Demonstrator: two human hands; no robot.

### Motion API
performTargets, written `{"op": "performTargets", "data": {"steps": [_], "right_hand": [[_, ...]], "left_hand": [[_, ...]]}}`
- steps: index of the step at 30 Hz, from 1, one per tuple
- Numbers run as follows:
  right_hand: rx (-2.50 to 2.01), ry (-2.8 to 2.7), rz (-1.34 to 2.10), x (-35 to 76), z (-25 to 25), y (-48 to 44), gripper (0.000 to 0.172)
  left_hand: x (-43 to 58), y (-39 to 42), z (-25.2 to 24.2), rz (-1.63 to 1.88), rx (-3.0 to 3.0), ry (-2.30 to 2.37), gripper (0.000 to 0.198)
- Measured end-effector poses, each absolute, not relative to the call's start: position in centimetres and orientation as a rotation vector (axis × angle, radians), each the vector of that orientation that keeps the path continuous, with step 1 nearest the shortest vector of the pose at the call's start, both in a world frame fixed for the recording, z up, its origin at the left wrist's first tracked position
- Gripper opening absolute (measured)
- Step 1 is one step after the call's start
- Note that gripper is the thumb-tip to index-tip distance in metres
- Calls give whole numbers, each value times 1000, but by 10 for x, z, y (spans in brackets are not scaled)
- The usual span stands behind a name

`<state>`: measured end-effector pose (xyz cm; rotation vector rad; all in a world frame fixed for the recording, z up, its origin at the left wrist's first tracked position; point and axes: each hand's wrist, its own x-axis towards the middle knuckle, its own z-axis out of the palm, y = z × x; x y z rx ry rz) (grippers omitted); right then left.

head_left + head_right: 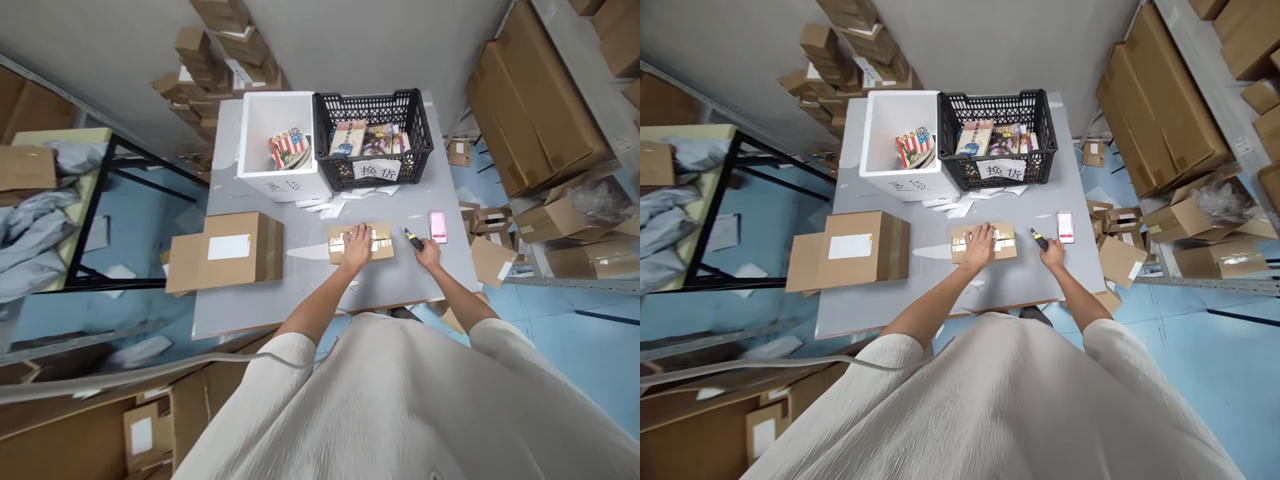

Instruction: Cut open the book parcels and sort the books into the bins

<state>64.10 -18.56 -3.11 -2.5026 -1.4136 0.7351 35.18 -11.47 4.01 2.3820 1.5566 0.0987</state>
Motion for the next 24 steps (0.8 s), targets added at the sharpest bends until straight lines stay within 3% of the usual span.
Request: {"op": "performTargets", "data": {"steps": [8,24], "right_hand": [[-2505,-1326,829,636,-62,-179,36],[-2513,-1436,849,635,-57,-170,41]], "left_hand": [[343,-119,36,88,2261,1519,61],[296,-144,48,43,2245,1560,58]]}}
